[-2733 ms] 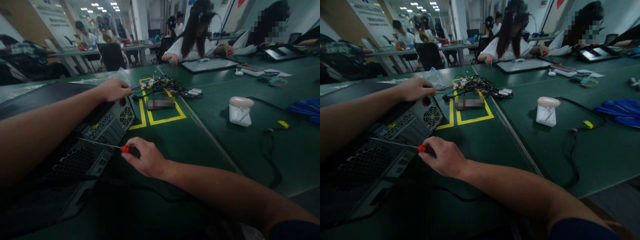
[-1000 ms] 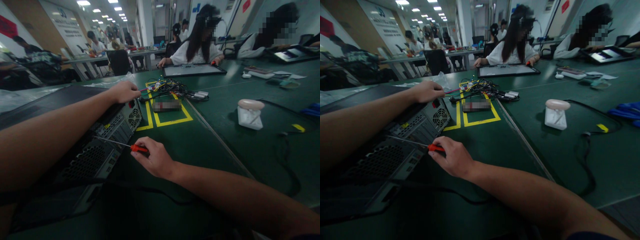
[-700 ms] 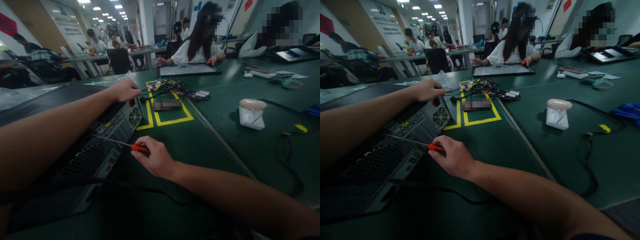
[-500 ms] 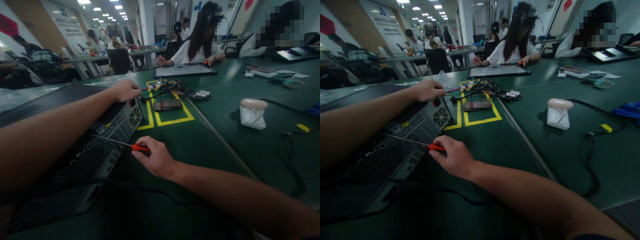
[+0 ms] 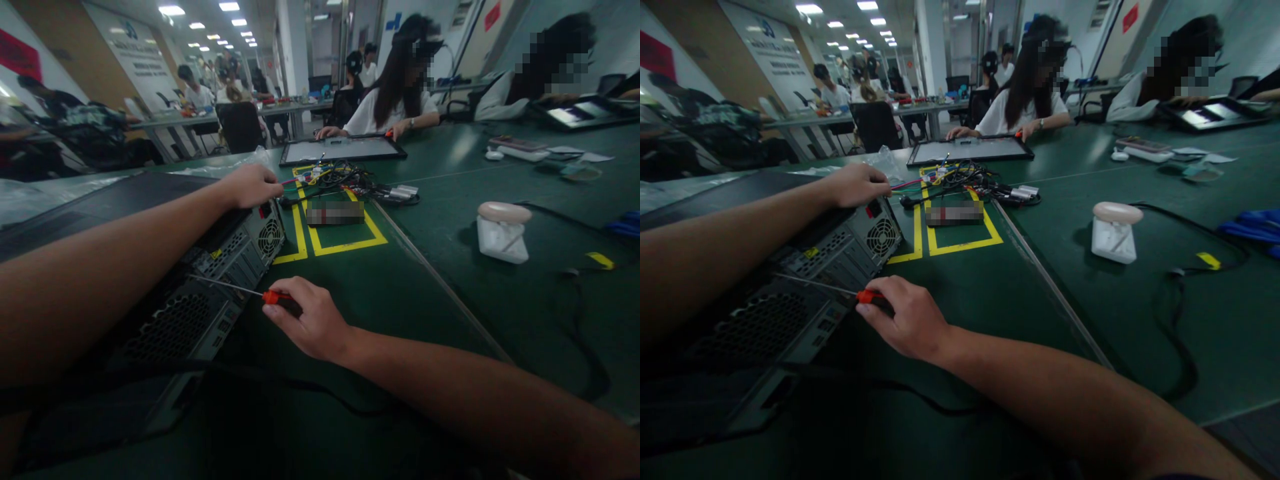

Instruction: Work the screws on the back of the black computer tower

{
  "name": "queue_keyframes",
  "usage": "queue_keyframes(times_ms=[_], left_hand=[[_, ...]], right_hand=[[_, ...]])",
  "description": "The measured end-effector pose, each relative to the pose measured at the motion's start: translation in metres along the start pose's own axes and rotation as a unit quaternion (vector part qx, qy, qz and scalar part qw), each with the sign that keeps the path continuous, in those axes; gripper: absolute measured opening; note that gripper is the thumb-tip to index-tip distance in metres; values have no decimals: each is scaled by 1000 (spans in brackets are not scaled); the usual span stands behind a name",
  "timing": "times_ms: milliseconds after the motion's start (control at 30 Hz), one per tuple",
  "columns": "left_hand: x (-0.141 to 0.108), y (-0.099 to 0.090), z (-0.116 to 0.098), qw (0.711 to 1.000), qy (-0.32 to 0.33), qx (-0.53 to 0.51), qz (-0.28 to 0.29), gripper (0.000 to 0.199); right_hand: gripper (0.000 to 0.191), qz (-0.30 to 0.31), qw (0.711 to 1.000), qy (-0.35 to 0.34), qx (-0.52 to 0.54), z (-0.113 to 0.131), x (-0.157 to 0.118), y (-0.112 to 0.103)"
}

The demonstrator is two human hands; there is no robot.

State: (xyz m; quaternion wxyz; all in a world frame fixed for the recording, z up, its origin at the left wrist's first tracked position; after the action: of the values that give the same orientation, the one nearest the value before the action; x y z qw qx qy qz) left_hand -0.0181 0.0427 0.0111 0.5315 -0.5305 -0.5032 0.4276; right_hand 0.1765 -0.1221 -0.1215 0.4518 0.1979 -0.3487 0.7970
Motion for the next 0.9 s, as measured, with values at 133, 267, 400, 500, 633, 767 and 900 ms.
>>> queue_keyframes(times_ms=[133, 267, 400, 500, 633, 767, 900], left_hand=[[1, 0, 0, 1000, 1, -4, 8, 48], [0, 0, -1, 1000, 1, -4, 1, 47], [-1, 0, -3, 1000, -4, -1, 8, 47], [0, -1, -4, 1000, -7, 3, 5, 47], [1, 0, -3, 1000, -1, -6, 6, 44], [2, 0, -1, 1000, -1, -7, 3, 39], [2, 1, 0, 1000, -4, -9, 1, 38]], right_hand=[[26, 9, 1000, -6, 4, 2, 1, -1], [27, 20, 1000, 6, 4, 2, 1, 0], [26, 1, 999, 27, 22, 1, -1, 1], [22, 6, 999, 44, 25, -1, -1, 2], [17, 11, 999, 40, 27, -2, 0, 3], [17, 12, 998, 45, 30, -2, 0, 3], [17, 16, 998, 47, 31, -3, 0, 3]])
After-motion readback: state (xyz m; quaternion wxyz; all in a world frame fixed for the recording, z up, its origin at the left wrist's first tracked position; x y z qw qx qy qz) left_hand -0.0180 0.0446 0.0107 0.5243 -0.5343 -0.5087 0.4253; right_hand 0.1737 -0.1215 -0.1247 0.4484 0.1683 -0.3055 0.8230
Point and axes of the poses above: each hand's wrist, its own x-axis towards the middle knuckle, its own y-axis out of the palm, z = x × y, the point moved 3 cm from there along x, towards the middle knuckle, and after that the axes turned 2 degrees about -y, right-handed, at the moved point
